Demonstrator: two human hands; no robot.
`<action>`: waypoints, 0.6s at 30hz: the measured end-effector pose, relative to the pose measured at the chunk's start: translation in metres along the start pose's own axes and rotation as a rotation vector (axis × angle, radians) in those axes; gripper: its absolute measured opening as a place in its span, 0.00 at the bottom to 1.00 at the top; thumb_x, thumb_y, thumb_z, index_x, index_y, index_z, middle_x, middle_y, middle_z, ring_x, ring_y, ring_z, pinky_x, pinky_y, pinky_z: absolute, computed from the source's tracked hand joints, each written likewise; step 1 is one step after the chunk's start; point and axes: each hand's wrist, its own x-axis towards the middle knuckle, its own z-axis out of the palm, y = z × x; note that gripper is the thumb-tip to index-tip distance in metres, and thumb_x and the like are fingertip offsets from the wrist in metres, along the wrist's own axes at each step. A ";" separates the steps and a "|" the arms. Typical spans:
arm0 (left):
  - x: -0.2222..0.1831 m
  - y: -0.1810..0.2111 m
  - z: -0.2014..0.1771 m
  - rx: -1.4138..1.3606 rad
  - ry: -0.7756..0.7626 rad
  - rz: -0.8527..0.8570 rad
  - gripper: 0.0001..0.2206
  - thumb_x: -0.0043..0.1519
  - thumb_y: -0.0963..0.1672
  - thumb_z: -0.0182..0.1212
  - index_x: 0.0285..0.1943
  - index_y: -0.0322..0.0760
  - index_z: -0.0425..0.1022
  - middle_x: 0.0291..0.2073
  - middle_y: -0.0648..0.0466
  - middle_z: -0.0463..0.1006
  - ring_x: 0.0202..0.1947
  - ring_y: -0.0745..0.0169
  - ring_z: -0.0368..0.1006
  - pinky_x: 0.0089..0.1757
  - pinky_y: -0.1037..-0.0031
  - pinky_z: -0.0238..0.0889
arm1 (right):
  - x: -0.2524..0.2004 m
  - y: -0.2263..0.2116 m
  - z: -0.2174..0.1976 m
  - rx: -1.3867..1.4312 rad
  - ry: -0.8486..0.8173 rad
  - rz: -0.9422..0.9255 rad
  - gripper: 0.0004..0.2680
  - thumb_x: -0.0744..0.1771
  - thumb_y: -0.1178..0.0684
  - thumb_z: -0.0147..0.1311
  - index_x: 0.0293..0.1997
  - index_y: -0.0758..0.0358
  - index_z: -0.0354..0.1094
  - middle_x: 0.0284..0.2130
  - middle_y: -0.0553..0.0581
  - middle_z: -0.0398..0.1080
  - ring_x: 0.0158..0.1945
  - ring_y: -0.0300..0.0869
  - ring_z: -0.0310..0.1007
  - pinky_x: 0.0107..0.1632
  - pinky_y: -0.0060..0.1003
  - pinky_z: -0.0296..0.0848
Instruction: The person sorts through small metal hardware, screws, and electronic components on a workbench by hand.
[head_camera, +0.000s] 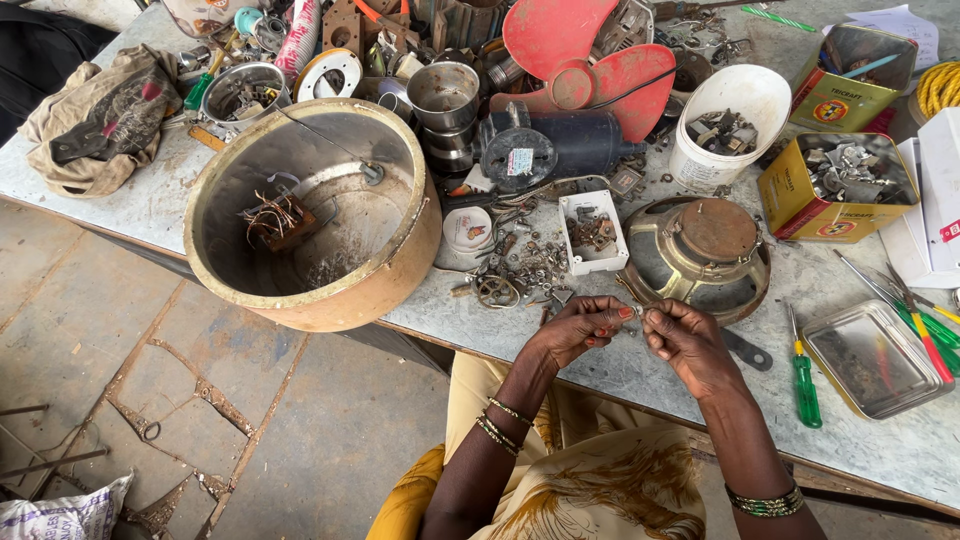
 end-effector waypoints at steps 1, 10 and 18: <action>-0.001 0.001 -0.001 -0.002 0.001 0.002 0.06 0.67 0.43 0.65 0.42 0.33 0.77 0.22 0.64 0.67 0.20 0.81 0.55 0.22 0.85 0.46 | 0.001 0.001 -0.002 0.001 0.019 0.013 0.06 0.67 0.55 0.59 0.41 0.68 0.71 0.27 0.51 0.69 0.26 0.33 0.64 0.26 0.28 0.61; -0.012 0.005 -0.012 -0.139 0.140 0.011 0.05 0.66 0.43 0.66 0.42 0.36 0.77 0.22 0.65 0.67 0.19 0.81 0.56 0.21 0.85 0.46 | 0.006 -0.020 -0.002 -0.468 0.315 -0.175 0.04 0.65 0.54 0.63 0.36 0.63 0.74 0.19 0.48 0.65 0.17 0.32 0.53 0.20 0.28 0.56; -0.017 0.004 -0.016 -0.117 0.218 0.002 0.11 0.64 0.43 0.64 0.51 0.32 0.78 0.21 0.64 0.66 0.19 0.79 0.56 0.22 0.84 0.47 | 0.011 -0.058 -0.010 -1.281 0.599 -0.544 0.04 0.66 0.56 0.67 0.42 0.60 0.77 0.19 0.52 0.67 0.22 0.36 0.63 0.30 0.34 0.64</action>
